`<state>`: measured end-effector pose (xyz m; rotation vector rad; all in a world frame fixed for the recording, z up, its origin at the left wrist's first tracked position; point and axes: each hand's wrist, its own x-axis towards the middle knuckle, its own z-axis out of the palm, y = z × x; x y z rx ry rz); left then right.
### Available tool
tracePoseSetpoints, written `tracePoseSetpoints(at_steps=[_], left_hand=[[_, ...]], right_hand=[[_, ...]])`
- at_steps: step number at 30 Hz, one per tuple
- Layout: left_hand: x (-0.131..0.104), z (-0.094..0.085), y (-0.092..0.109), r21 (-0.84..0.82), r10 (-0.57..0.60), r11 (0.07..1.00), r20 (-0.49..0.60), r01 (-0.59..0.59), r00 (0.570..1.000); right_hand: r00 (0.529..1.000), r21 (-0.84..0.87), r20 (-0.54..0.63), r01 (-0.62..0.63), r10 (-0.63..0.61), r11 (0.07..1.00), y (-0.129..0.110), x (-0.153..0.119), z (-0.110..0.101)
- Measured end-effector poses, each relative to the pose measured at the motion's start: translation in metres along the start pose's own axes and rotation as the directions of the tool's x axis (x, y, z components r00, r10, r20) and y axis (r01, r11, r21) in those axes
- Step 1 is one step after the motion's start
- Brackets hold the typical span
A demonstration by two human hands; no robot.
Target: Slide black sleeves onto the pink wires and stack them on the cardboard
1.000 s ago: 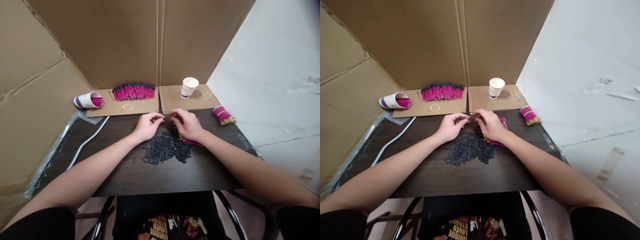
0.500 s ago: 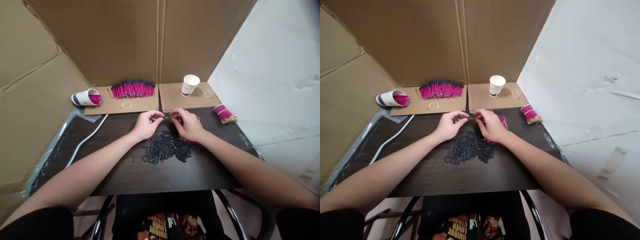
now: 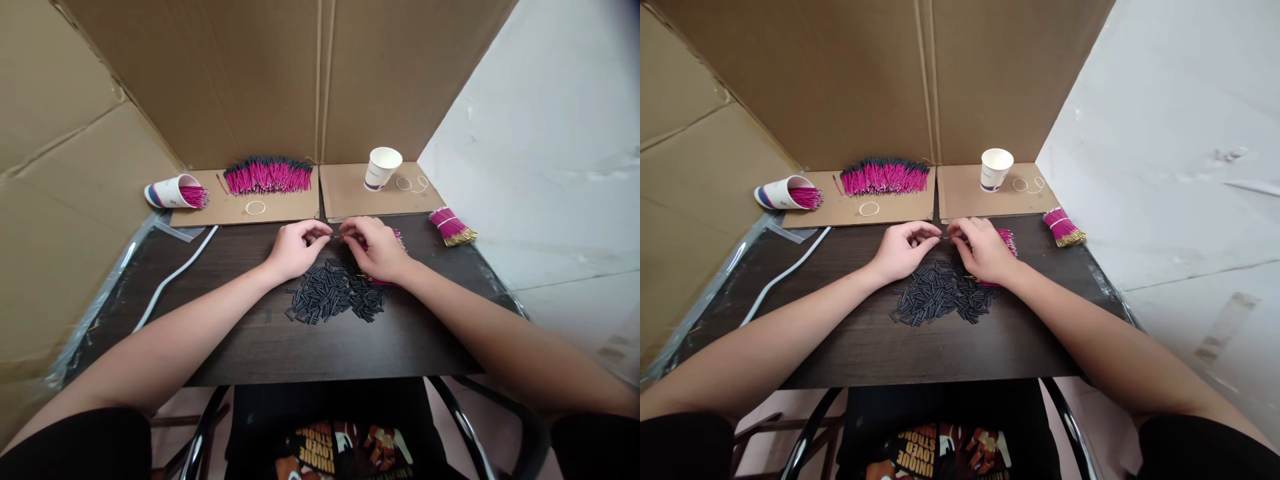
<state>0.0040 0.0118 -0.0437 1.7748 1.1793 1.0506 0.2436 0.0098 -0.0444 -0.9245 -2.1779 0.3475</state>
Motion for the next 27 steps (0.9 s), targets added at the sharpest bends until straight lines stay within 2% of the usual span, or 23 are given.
tracePoseSetpoints(at_steps=[10, 27], left_hand=[[-0.0009, -0.0011, 0.0035, 0.047, 0.022, 0.999, 0.033, -0.023, 0.999], [-0.0007, 0.0000, 0.0016, -0.031, -0.003, 1.000, 0.024, 0.004, 1.000]], right_hand=[[1.000, 0.036, 0.027, -0.012, 0.011, 0.999, -0.0019, 0.0010, -0.0008], [1.000, 0.065, 0.025, -0.005, 0.004, 0.998, -0.0012, 0.0000, -0.0010]])
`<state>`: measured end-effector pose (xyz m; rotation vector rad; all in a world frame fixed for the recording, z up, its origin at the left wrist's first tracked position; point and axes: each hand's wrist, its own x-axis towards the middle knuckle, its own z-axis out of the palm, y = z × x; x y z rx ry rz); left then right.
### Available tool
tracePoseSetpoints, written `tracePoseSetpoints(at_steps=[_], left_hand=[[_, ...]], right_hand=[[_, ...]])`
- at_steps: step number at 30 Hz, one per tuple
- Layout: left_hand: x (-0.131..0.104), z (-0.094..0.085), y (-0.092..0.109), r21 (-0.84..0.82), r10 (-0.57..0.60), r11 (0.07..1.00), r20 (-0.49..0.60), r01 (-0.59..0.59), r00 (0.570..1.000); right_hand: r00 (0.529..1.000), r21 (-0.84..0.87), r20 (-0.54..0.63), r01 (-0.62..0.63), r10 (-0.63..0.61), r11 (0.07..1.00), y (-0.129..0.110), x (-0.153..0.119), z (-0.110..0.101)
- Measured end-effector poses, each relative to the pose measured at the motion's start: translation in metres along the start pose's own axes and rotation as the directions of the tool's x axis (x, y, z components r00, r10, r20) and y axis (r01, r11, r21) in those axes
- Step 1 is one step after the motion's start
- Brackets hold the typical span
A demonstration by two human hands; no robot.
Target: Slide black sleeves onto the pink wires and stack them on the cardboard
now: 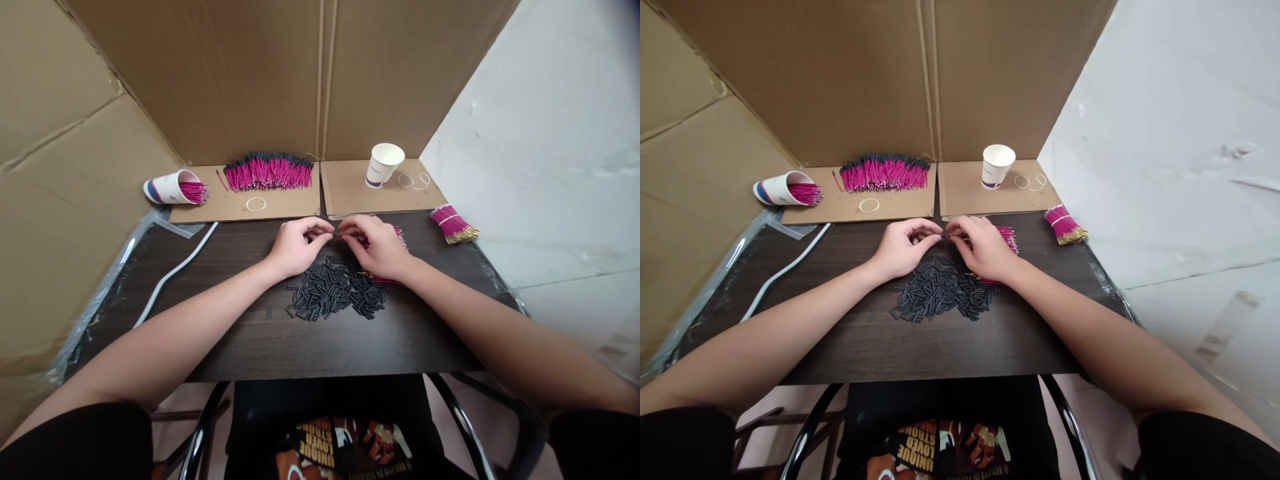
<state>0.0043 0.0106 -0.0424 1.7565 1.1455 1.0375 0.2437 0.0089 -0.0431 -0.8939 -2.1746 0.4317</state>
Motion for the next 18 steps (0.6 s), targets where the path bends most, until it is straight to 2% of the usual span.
tracePoseSetpoints(at_steps=[6, 12, 18], left_hand=[[0.0006, 0.0007, -0.0006, -0.004, 0.004, 1.000, 0.009, -0.004, 1.000], [0.0000, 0.0007, -0.0009, 0.003, 0.008, 1.000, 0.021, -0.008, 1.000], [-0.0005, 0.0010, 0.0011, 0.024, -0.003, 1.000, 0.022, 0.002, 1.000]], right_hand=[[0.999, -0.010, 0.020, -0.036, 0.036, 0.999, -0.0004, -0.0001, -0.0001], [1.000, 0.001, 0.009, 0.004, -0.004, 1.000, -0.0009, 0.0006, 0.0002], [0.999, -0.012, 0.023, -0.033, 0.034, 0.999, -0.0015, 0.0004, -0.0009]])
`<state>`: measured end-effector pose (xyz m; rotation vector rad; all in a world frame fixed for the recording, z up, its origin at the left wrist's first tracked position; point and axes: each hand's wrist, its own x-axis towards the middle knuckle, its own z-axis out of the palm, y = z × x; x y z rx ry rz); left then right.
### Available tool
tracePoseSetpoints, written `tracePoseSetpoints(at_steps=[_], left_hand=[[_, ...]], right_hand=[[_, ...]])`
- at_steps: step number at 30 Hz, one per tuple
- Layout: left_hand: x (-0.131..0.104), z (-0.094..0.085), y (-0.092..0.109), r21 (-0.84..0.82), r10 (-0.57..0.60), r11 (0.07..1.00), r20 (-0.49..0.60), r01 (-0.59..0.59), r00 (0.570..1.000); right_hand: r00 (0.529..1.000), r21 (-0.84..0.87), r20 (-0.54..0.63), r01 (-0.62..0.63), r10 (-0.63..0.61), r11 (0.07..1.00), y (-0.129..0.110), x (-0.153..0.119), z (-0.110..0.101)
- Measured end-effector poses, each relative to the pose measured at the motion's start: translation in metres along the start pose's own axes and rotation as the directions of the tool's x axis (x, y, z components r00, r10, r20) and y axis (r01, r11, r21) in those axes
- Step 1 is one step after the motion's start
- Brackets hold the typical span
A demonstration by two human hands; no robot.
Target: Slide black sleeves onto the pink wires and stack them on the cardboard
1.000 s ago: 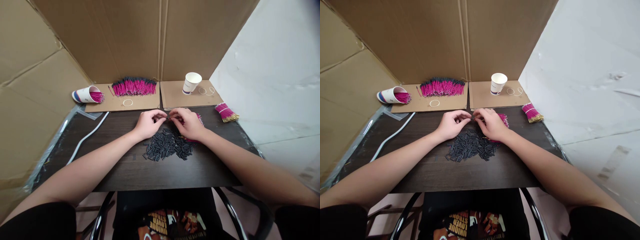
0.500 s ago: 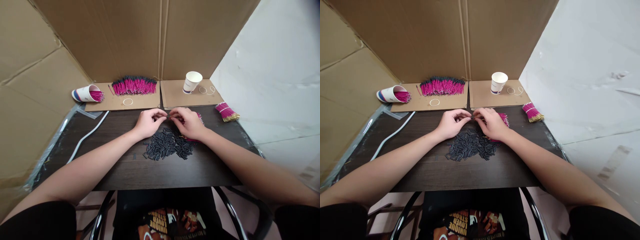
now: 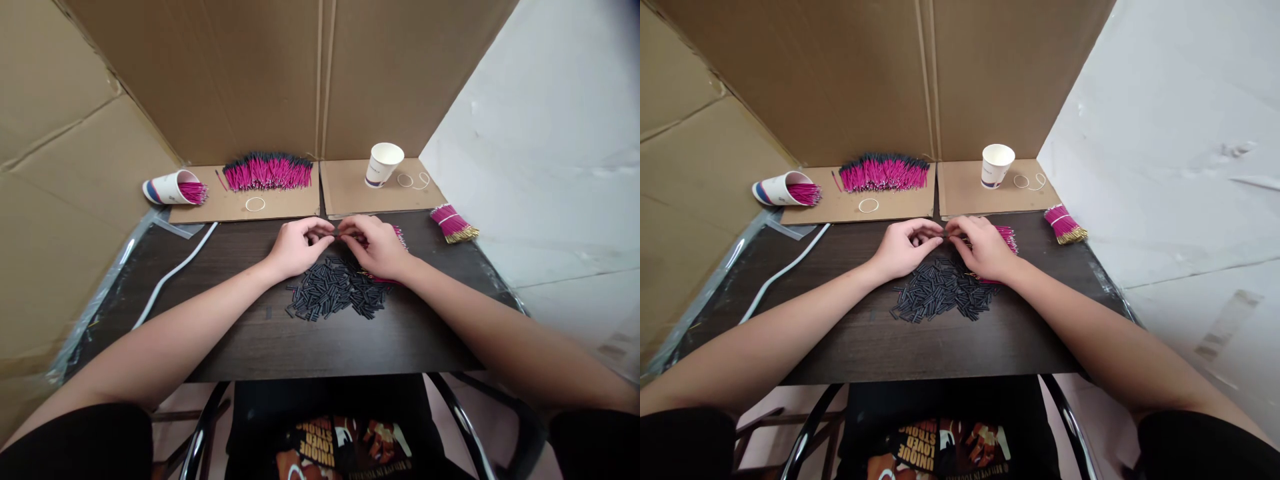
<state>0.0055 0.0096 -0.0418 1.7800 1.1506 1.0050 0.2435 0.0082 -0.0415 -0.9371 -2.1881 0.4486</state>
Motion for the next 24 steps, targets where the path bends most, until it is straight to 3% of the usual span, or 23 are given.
tracePoseSetpoints(at_steps=[24], left_hand=[[-0.0008, -0.0017, 0.0001, 0.095, 0.006, 0.995, -0.001, -0.006, 1.000]], right_hand=[[0.999, 0.007, -0.035, 0.013, -0.012, 1.000, 0.0027, -0.0018, 0.0020]])
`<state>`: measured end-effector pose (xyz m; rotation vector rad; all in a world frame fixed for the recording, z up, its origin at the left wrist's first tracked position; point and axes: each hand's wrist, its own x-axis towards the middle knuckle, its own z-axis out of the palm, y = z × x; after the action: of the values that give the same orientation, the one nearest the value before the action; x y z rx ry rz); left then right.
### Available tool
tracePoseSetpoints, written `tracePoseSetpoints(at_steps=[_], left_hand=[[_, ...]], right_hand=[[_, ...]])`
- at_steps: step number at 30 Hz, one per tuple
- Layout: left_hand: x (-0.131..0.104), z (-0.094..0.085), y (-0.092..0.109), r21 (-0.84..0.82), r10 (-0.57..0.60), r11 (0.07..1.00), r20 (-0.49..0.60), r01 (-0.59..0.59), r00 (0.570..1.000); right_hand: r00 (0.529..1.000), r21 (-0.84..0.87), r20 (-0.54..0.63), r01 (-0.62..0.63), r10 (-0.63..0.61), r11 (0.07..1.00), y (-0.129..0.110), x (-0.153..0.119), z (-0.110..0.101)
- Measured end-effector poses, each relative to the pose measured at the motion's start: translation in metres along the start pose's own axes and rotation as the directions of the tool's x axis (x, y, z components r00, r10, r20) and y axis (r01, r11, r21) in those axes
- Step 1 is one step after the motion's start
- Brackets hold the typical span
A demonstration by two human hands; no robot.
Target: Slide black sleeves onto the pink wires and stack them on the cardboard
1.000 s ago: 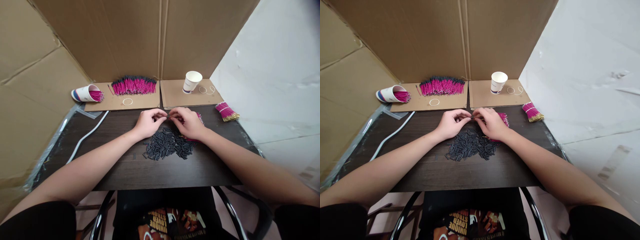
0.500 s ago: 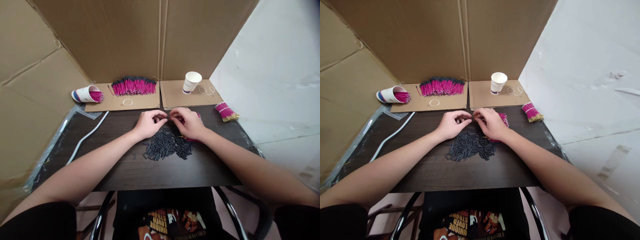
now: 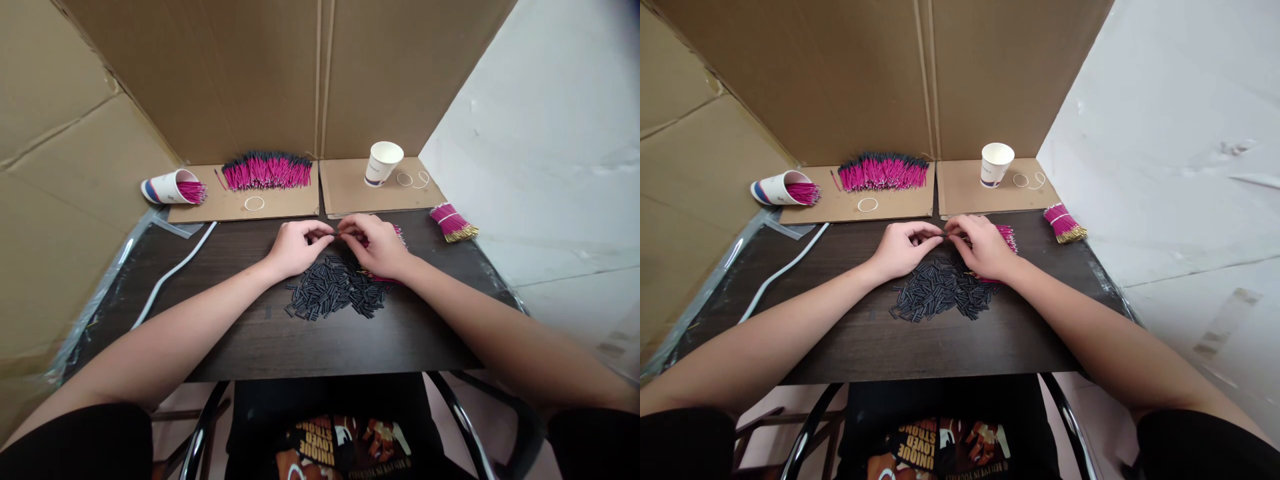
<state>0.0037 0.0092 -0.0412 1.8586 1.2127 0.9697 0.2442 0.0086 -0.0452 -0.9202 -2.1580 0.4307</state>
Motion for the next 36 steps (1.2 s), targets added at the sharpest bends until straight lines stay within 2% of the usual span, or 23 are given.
tracePoseSetpoints(at_steps=[13, 36], left_hand=[[0.0004, 0.0009, -0.0001, -0.005, 0.004, 1.000, -0.002, -0.004, 1.000], [0.0002, 0.0011, 0.0014, -0.016, -0.011, 1.000, -0.007, 0.011, 1.000]], right_hand=[[0.998, 0.009, -0.018, 0.063, -0.062, 0.998, 0.0003, 0.0002, -0.0004], [0.999, 0.003, -0.012, 0.048, -0.048, 0.999, -0.0002, 0.0004, -0.0013]])
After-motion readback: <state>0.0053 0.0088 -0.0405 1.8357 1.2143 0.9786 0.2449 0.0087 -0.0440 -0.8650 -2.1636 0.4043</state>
